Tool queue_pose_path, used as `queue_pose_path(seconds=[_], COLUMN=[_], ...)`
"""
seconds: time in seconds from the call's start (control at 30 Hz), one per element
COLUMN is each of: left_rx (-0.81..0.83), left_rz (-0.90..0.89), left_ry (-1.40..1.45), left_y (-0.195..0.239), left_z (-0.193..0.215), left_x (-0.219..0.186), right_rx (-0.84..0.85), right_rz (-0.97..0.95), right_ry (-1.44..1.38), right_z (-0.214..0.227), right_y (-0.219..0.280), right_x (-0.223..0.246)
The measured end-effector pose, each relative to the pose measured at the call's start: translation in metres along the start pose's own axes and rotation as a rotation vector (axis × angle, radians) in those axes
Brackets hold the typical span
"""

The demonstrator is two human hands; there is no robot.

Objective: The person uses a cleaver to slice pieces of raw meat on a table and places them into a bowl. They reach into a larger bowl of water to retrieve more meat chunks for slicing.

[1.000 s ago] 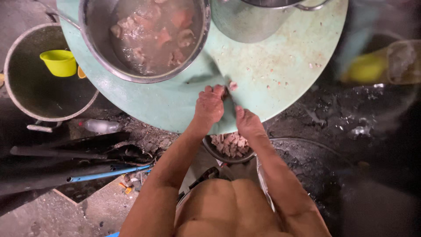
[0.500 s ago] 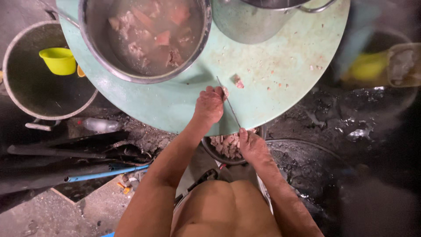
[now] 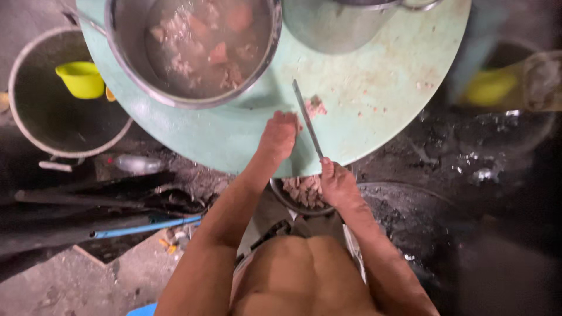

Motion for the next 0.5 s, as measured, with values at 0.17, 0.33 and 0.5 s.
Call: queue_pose_path(seconds=[0.17, 0.33, 0.5], left_rx=[-0.046, -0.010, -0.083], left_rz=[0.133, 0.123, 0.109], left_ry=[0.092, 0.055, 0.080], left_y=[-0.002, 0.007, -0.005], left_z=[0.003, -0.005, 0.008], left_x=[0.011, 0.010, 0.010], right_rx=[-0.003, 0.110, 0.197], right_rz=[0.016, 0.005, -0.130], right_ry=[0.066, 0.124, -0.064], right_z=[0.001, -0.026, -0.061], right_y=[0.022, -0.006, -0.042], right_x=[-0.008, -0.033, -0.051])
Point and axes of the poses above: each hand's wrist, its own y-axis away from the middle knuckle, its own z-axis out of the back of the hand, x = y × z, the point moved 10 cm from there along -y, towards the middle knuckle, and after that the axes turned 3 degrees about -x, right-handed, at the moved point
